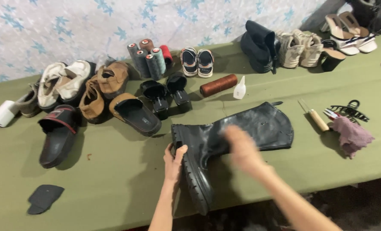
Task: Hand-stitching and repairing the leather upper of a black boot at a workbench.
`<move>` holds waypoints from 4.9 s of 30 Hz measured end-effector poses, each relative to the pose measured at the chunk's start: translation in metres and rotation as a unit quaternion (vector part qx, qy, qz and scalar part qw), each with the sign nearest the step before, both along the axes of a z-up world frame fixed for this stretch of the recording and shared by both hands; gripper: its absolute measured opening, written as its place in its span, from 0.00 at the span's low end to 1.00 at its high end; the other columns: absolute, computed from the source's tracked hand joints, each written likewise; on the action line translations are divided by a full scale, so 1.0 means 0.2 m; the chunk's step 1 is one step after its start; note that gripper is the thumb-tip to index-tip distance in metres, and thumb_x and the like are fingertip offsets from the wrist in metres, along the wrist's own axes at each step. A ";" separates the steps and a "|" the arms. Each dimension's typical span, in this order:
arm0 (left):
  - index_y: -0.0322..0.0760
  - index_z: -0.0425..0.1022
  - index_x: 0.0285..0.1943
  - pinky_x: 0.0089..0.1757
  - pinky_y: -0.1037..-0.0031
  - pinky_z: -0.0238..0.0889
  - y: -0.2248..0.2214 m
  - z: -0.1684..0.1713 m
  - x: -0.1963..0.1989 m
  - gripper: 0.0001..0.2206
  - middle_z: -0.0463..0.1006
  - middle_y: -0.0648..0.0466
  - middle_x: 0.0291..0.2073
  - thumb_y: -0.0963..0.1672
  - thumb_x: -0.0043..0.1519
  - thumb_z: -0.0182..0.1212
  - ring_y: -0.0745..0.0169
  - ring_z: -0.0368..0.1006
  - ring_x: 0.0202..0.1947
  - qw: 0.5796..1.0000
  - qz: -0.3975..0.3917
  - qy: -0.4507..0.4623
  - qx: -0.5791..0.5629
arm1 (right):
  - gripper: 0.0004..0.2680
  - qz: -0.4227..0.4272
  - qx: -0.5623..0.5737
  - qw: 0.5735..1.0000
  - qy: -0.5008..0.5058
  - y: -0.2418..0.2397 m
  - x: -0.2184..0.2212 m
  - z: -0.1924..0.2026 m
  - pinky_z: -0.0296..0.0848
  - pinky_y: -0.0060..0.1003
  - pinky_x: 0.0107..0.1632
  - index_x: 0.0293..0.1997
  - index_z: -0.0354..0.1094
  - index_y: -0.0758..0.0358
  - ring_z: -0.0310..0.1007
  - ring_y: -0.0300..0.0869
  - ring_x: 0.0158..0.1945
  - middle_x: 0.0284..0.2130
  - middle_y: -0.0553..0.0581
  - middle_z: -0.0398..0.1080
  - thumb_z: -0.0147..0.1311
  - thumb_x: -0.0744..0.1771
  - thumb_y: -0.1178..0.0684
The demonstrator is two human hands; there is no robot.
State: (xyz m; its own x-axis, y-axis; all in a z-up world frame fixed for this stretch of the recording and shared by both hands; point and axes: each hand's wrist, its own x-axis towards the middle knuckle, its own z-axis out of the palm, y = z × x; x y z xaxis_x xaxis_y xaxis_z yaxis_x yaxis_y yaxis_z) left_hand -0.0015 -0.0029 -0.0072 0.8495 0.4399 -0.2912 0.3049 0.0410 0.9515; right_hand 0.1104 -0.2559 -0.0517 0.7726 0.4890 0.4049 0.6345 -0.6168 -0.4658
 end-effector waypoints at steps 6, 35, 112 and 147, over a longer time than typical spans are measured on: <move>0.38 0.46 0.80 0.66 0.49 0.50 -0.02 0.07 -0.03 0.54 0.53 0.31 0.69 0.65 0.50 0.66 0.34 0.57 0.71 1.000 -0.005 0.010 -0.011 | 0.25 0.078 -0.107 0.985 -0.107 0.27 -0.13 0.05 0.59 0.50 0.67 0.67 0.63 0.68 0.63 0.56 0.69 0.63 0.68 0.65 0.44 0.60 0.69; 0.34 0.51 0.76 0.61 0.51 0.60 0.00 0.03 0.00 0.49 0.58 0.35 0.67 0.60 0.48 0.64 0.38 0.62 0.67 0.999 0.012 -0.010 -0.044 | 0.35 -0.023 -0.251 0.967 -0.039 -0.22 0.05 -0.19 0.51 0.49 0.69 0.72 0.54 0.52 0.49 0.48 0.74 0.71 0.53 0.53 0.44 0.56 0.72; 0.40 0.54 0.76 0.58 0.64 0.65 -0.01 0.26 -0.19 0.51 0.55 0.46 0.72 0.60 0.40 0.59 0.51 0.68 0.64 0.993 0.061 0.013 -0.103 | 0.19 -0.209 -0.126 0.957 -0.155 -0.59 0.25 -0.43 0.62 0.50 0.70 0.69 0.73 0.66 0.66 0.58 0.72 0.67 0.70 0.72 0.49 0.71 0.49; 0.47 0.49 0.77 0.63 0.59 0.56 0.07 0.19 -0.08 0.52 0.56 0.49 0.67 0.63 0.40 0.56 0.53 0.56 0.69 0.997 -0.016 0.066 -0.046 | 0.20 -0.215 -0.038 0.976 0.002 -0.53 0.16 -0.25 0.47 0.53 0.74 0.74 0.65 0.65 0.52 0.58 0.77 0.72 0.69 0.62 0.46 0.72 0.52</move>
State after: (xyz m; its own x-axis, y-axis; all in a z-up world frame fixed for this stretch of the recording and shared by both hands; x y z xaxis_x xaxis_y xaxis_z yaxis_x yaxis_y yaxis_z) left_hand -0.0183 0.0107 0.0302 0.8139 0.3794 -0.4401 0.4306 0.1147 0.8952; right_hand 0.1419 -0.3625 -0.1016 0.9141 0.1486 0.3773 0.3087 -0.8583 -0.4099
